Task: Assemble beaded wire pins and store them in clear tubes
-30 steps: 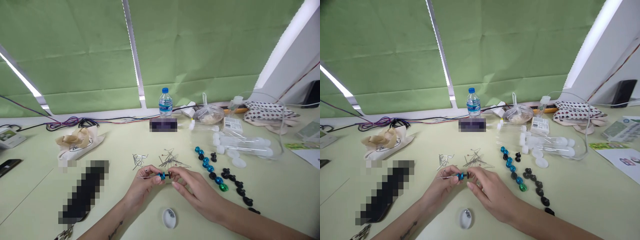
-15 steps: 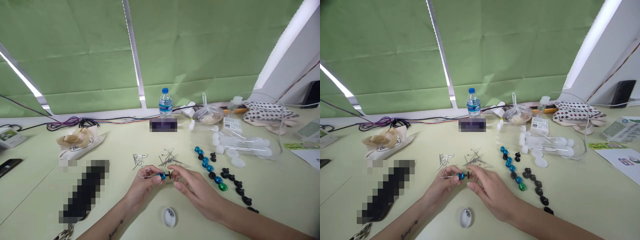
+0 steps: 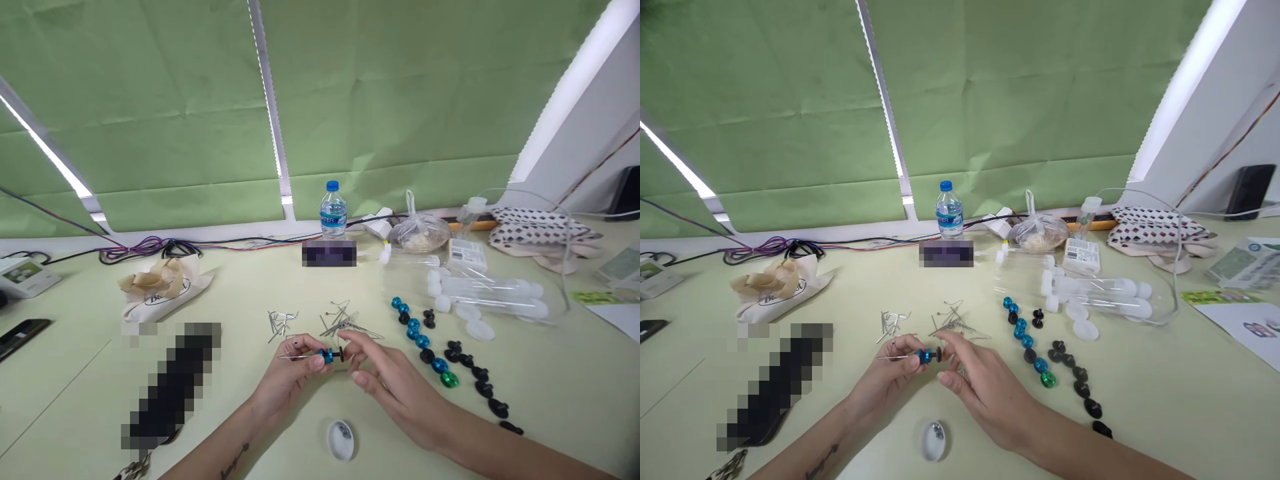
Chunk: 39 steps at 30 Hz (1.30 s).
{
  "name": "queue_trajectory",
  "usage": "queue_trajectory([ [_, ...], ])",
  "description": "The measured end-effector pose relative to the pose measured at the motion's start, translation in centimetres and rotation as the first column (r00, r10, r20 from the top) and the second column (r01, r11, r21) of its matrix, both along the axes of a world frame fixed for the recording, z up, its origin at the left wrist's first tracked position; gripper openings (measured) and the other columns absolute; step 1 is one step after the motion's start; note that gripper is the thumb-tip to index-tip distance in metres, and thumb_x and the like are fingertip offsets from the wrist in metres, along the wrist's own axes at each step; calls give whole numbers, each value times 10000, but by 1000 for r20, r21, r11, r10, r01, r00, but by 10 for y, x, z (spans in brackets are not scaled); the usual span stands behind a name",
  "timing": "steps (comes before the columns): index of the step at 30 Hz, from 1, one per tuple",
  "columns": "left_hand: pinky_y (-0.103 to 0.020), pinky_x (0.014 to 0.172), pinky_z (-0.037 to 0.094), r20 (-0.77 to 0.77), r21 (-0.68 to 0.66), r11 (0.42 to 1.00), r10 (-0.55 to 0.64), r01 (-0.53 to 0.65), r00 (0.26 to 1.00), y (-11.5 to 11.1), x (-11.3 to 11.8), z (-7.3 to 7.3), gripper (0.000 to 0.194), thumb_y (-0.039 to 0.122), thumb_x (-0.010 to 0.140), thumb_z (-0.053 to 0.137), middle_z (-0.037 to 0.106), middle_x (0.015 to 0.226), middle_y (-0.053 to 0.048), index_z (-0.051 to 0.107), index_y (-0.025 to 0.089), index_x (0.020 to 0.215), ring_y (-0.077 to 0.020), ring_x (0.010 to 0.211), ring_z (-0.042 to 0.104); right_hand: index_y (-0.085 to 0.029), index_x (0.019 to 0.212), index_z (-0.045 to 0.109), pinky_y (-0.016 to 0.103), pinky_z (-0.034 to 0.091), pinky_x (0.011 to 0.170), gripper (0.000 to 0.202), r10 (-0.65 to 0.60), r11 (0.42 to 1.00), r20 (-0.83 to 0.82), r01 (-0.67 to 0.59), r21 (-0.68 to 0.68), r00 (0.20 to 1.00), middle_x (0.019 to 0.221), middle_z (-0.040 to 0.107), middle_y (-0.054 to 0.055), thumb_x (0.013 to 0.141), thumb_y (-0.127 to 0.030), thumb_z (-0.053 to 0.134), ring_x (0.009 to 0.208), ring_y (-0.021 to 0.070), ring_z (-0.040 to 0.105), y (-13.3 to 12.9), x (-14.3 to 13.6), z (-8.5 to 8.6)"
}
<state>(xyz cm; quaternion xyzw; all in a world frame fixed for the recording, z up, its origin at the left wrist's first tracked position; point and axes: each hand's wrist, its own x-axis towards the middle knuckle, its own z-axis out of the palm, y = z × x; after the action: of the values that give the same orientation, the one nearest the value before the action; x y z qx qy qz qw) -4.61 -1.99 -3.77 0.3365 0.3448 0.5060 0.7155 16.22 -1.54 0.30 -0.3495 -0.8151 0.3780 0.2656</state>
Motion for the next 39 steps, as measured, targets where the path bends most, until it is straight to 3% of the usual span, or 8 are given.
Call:
queue_trajectory([
  [13, -198, 698, 470, 20, -17, 1000, -9, 9, 1000, 0, 0, -2, 116, 114, 709, 744, 690, 768, -35, 673, 114, 800, -92, 668, 624, -281, 1226, 467, 309, 435, 762, 287, 22, 1000, 0, -22, 2, 1000, 978, 601, 17, 964, -370, 389, 889, 177, 556, 1, -1, 1],
  [19, -215, 727, 477, 20, -21, 1000, -10, 10, 1000, 1, 1, 0, 112, 119, 712, 742, 686, 754, -32, 671, 115, 798, -100, 686, 625, -291, 1319, 367, 314, 444, 764, 370, 3, 1000, -16, -4, -13, 1000, 1022, 588, 27, 964, -392, 374, 890, 179, 554, 0, 0, -3],
  [23, -201, 700, 474, 24, -31, 999, -17, 17, 1000, 0, 0, 0, 113, 118, 709, 745, 691, 759, -34, 667, 117, 790, -95, 675, 627, -302, 1250, 433, 306, 441, 776, 298, 42, 999, -24, -43, -11, 999, 998, 594, 9, 965, -372, 379, 886, 170, 557, 0, -1, -4],
  [28, -186, 666, 466, 43, -13, 999, -30, 30, 999, 1, 0, -1, 108, 118, 717, 739, 677, 716, -26, 667, 115, 797, -87, 646, 619, -299, 1325, 355, 327, 454, 776, 375, -15, 999, -11, 15, -30, 1000, 1032, 582, 33, 962, -391, 374, 909, 188, 554, 0, 0, -9],
  [39, -181, 666, 472, 42, -40, 999, -14, 15, 999, 1, 0, -1, 116, 118, 701, 751, 672, 733, -25, 672, 115, 785, -82, 642, 620, -312, 1297, 398, 321, 446, 762, 345, 26, 1000, -25, -27, -15, 999, 1017, 597, 21, 962, -387, 376, 880, 182, 557, -1, -1, -5],
])
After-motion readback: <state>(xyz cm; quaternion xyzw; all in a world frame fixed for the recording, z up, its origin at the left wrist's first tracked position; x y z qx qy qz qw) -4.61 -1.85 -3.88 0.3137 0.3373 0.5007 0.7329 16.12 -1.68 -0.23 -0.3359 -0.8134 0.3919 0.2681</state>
